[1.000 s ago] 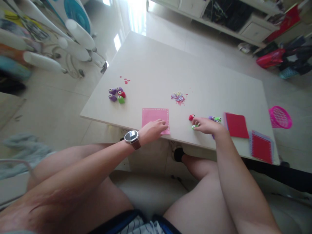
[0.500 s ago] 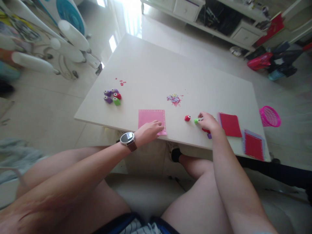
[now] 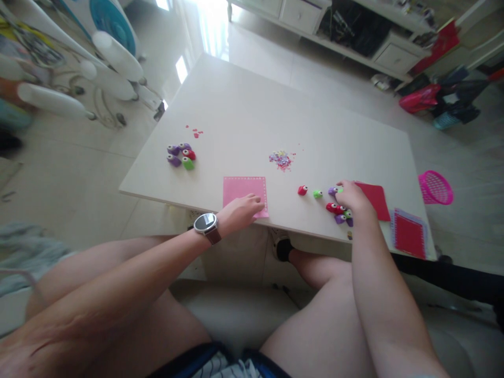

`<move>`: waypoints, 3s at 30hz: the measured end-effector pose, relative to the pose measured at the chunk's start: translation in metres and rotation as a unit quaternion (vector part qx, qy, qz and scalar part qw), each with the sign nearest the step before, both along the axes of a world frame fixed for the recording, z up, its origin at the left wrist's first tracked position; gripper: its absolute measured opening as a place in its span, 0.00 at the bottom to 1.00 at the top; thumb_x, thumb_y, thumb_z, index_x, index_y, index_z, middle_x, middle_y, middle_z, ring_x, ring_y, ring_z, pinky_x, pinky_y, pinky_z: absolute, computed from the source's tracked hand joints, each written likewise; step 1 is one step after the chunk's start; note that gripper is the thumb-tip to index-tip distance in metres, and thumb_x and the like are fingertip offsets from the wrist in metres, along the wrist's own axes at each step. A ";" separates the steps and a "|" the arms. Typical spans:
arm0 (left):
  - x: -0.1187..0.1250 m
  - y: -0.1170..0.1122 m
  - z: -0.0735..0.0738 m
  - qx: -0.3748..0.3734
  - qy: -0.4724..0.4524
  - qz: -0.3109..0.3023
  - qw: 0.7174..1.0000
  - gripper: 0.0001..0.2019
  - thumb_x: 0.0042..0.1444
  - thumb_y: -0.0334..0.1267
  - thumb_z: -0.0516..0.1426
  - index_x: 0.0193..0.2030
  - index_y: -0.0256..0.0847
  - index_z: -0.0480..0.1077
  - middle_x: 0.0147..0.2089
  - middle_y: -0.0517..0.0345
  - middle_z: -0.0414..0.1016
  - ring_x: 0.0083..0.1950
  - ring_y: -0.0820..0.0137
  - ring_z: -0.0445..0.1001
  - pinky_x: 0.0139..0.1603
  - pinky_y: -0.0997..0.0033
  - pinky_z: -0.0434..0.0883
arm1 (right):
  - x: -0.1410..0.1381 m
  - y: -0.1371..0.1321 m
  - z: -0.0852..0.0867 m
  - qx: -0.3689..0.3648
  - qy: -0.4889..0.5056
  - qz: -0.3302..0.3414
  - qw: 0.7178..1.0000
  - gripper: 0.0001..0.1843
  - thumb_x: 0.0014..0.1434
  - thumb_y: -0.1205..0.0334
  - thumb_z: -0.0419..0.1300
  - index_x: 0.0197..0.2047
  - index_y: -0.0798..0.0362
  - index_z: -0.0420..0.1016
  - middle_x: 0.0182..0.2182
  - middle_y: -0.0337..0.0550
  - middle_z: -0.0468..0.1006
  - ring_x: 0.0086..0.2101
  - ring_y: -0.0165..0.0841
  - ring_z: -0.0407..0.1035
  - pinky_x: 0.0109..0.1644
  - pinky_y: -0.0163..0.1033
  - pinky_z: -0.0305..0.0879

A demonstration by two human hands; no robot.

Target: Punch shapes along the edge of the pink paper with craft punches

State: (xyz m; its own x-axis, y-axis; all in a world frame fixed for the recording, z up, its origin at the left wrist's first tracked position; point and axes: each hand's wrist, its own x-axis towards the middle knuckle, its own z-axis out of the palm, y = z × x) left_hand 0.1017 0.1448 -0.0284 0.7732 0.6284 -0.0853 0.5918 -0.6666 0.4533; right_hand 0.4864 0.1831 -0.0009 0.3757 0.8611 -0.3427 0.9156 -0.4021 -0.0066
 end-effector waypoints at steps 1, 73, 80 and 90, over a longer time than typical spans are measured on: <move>0.000 0.000 0.000 -0.001 -0.001 0.000 1.000 0.07 0.65 0.31 0.56 0.46 0.40 0.73 0.47 0.51 0.75 0.52 0.62 0.72 0.46 0.67 0.72 | 0.001 0.000 -0.001 -0.011 0.001 0.000 1.000 0.28 0.54 0.69 0.61 0.59 0.55 0.76 0.57 0.62 0.78 0.52 0.48 0.75 0.53 0.45 0.71; 0.010 -0.002 -0.001 0.010 0.001 -0.011 1.000 0.08 0.66 0.29 0.54 0.44 0.36 0.76 0.47 0.48 0.76 0.51 0.63 0.72 0.52 0.66 0.70 | -0.140 -0.016 -0.008 -0.092 0.351 0.339 0.868 0.06 0.61 0.67 0.62 0.42 0.51 0.77 0.41 0.43 0.82 0.42 0.34 0.76 0.48 0.37 0.71; 0.010 -0.001 -0.005 0.040 -0.008 -0.003 0.999 0.07 0.66 0.32 0.55 0.45 0.38 0.75 0.47 0.49 0.78 0.53 0.61 0.73 0.53 0.63 0.67 | -0.145 -0.017 -0.010 -0.075 0.329 0.371 0.865 0.08 0.57 0.70 0.63 0.40 0.52 0.78 0.41 0.43 0.82 0.43 0.36 0.75 0.50 0.38 0.69; 0.015 0.001 -0.024 -0.062 -0.016 0.177 0.982 0.05 0.61 0.39 0.60 0.40 0.41 0.75 0.40 0.53 0.80 0.41 0.63 0.76 0.41 0.66 0.68 | -0.141 -0.015 0.002 -0.174 0.299 0.248 0.905 0.11 0.67 0.53 0.60 0.45 0.51 0.78 0.44 0.48 0.83 0.43 0.39 0.77 0.48 0.41 0.72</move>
State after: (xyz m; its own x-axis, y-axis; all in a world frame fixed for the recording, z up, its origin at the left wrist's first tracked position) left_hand 0.1162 0.1461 -0.0529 0.5116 0.8447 -0.1575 0.7604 -0.3596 0.5409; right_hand 0.3453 0.1681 0.0008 -0.3689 0.6745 -0.6395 0.8587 -0.0160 -0.5122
